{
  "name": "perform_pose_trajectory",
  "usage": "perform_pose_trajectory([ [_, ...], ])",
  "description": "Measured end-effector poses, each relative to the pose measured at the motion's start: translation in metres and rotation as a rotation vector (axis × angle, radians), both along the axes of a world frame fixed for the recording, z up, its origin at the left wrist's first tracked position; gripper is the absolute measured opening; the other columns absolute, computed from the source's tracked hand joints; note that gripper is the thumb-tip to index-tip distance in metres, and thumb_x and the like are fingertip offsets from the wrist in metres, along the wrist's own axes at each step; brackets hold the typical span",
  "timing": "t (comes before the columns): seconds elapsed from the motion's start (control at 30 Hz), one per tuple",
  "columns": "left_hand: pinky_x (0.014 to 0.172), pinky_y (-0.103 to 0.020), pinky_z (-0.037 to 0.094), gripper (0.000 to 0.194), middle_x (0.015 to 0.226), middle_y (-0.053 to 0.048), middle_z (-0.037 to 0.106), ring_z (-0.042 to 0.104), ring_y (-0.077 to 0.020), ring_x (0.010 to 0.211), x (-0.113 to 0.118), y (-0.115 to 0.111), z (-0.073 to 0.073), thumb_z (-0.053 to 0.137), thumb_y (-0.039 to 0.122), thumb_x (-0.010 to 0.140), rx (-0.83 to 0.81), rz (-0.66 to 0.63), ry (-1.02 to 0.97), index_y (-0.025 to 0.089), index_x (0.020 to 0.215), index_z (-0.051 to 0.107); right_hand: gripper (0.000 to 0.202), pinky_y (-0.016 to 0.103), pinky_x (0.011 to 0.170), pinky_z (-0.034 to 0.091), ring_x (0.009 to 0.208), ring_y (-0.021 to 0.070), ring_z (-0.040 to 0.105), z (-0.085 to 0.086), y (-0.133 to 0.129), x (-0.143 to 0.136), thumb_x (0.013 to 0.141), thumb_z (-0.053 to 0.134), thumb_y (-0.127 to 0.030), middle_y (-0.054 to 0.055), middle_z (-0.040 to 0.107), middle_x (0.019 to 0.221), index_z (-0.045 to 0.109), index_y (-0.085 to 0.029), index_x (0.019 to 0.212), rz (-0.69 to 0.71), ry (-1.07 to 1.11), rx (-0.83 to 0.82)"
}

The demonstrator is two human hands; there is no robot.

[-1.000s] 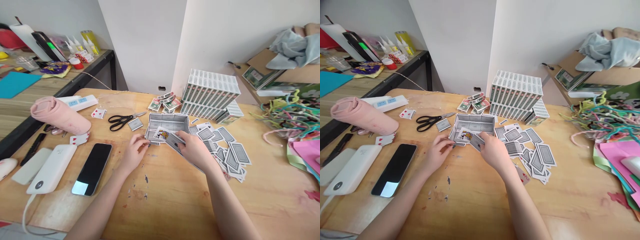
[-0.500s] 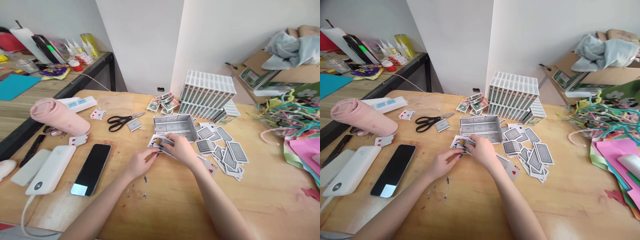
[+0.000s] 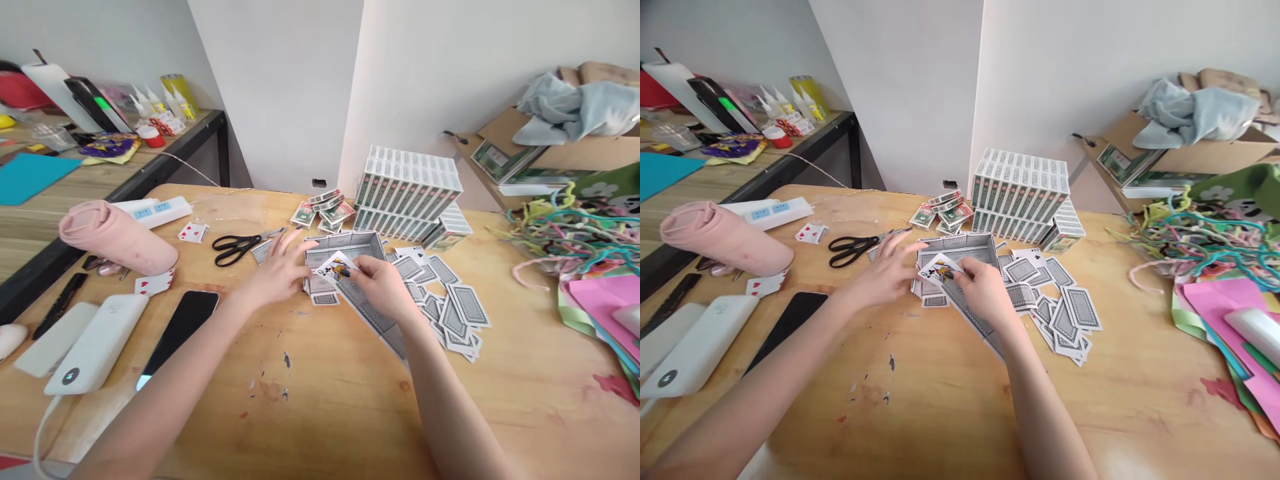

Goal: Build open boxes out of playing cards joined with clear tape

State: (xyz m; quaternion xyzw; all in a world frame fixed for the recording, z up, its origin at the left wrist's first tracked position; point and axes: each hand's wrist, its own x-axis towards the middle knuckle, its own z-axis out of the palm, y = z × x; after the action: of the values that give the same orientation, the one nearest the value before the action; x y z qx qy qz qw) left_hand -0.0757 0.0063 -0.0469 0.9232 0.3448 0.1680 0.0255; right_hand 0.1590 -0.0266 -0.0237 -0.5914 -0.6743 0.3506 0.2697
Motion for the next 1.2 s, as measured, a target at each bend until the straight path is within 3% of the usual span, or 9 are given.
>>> perform_pose_trajectory([
  [0.13, 0.114, -0.058, 0.012, 0.017, 0.103, 0.0, 0.068, 0.045, -0.0245, 0.128, 0.009, 0.009, 0.016, 0.058, 0.01, 0.079, -0.177, -0.224, -0.039, 0.023, 0.072, 0.066, 0.02, 0.023, 0.055, 0.03, 0.058, 0.012, 0.04, 0.012, -0.004, 0.005, 0.083, 0.046, -0.033, -0.003, 0.05, 0.061, 0.058, -0.018, 0.076, -0.047, 0.058, 0.032],
  [0.23, 0.11, -0.047, 0.028, 0.007, 0.082, 0.002, 0.07, 0.063, -0.0171, 0.099, 0.015, 0.004, 0.031, 0.061, 0.022, 0.082, -0.408, -0.24, -0.146, 0.022, 0.076, 0.065, 0.019, 0.023, 0.052, 0.028, 0.055, 0.0111, 0.037, 0.025, -0.01, 0.008, 0.083, 0.046, -0.031, -0.003, 0.046, 0.059, 0.054, -0.019, 0.072, -0.114, 0.037, 0.108],
  [0.3, 0.091, -0.034, 0.046, 0.011, 0.08, 0.001, 0.068, 0.063, -0.0152, 0.087, 0.018, -0.002, 0.043, 0.059, 0.029, 0.084, -0.508, -0.191, -0.217, 0.02, 0.08, 0.064, 0.022, 0.023, 0.05, 0.026, 0.053, 0.0104, 0.035, 0.035, -0.016, 0.009, 0.084, 0.048, -0.035, -0.004, 0.043, 0.056, 0.052, -0.019, 0.07, -0.172, 0.045, 0.119],
  [0.4, 0.057, -0.022, 0.042, 0.019, 0.071, 0.002, 0.06, 0.054, -0.0106, 0.063, 0.019, -0.005, 0.058, 0.053, 0.034, 0.087, -0.565, -0.113, -0.292, 0.018, 0.082, 0.06, 0.032, 0.023, 0.047, 0.024, 0.049, 0.0092, 0.031, 0.046, -0.023, 0.01, 0.084, 0.051, -0.046, -0.004, 0.04, 0.054, 0.051, -0.019, 0.067, -0.259, 0.125, 0.093],
  [0.53, 0.046, -0.022, 0.027, 0.034, 0.055, 0.005, 0.039, 0.035, -0.0078, 0.05, 0.019, -0.002, 0.071, 0.043, 0.038, 0.091, -0.552, -0.066, -0.374, 0.016, 0.065, 0.048, 0.036, 0.021, 0.043, 0.019, 0.046, 0.0068, 0.027, 0.055, -0.028, 0.008, 0.078, 0.059, -0.048, -0.006, 0.034, 0.05, 0.047, -0.019, 0.06, -0.29, 0.194, 0.047],
  [0.63, 0.046, -0.024, 0.021, 0.04, 0.051, 0.005, 0.031, 0.029, -0.0077, 0.047, 0.018, 0.001, 0.076, 0.038, 0.038, 0.093, -0.51, -0.068, -0.38, 0.017, 0.059, 0.041, 0.035, 0.021, 0.042, 0.018, 0.045, 0.0059, 0.027, 0.055, -0.029, 0.007, 0.078, 0.06, -0.042, -0.006, 0.033, 0.05, 0.045, -0.019, 0.057, -0.22, 0.265, 0.047],
  [0.77, 0.047, -0.026, 0.021, 0.04, 0.049, 0.005, 0.032, 0.029, -0.008, 0.045, 0.018, -0.002, 0.079, 0.038, 0.036, 0.092, -0.419, -0.104, -0.312, 0.018, 0.057, 0.036, 0.035, 0.021, 0.042, 0.02, 0.046, 0.0061, 0.029, 0.048, -0.028, 0.006, 0.079, 0.059, -0.039, -0.006, 0.037, 0.051, 0.042, -0.019, 0.056, -0.149, 0.391, 0.143],
  [1.0, 0.048, -0.026, 0.024, 0.039, 0.049, 0.004, 0.037, 0.031, -0.0083, 0.044, 0.028, -0.012, 0.085, 0.037, 0.03, 0.092, -0.281, -0.161, -0.258, 0.018, 0.054, 0.033, 0.034, 0.022, 0.045, 0.023, 0.047, 0.0072, 0.026, 0.037, -0.024, -0.004, 0.08, 0.059, -0.033, -0.007, 0.029, 0.049, 0.038, -0.02, 0.055, -0.35, 0.247, 0.408],
  [1.2, 0.047, -0.027, 0.023, 0.038, 0.044, 0.005, 0.031, 0.028, -0.008, 0.041, 0.029, -0.012, 0.078, 0.035, 0.024, 0.09, -0.136, -0.029, -0.34, 0.019, 0.053, 0.028, 0.033, 0.022, 0.047, 0.028, 0.051, 0.0082, 0.034, 0.04, -0.026, 0.0, 0.081, 0.058, -0.037, -0.004, 0.041, 0.053, 0.044, -0.019, 0.057, -0.049, 0.264, 0.239],
])
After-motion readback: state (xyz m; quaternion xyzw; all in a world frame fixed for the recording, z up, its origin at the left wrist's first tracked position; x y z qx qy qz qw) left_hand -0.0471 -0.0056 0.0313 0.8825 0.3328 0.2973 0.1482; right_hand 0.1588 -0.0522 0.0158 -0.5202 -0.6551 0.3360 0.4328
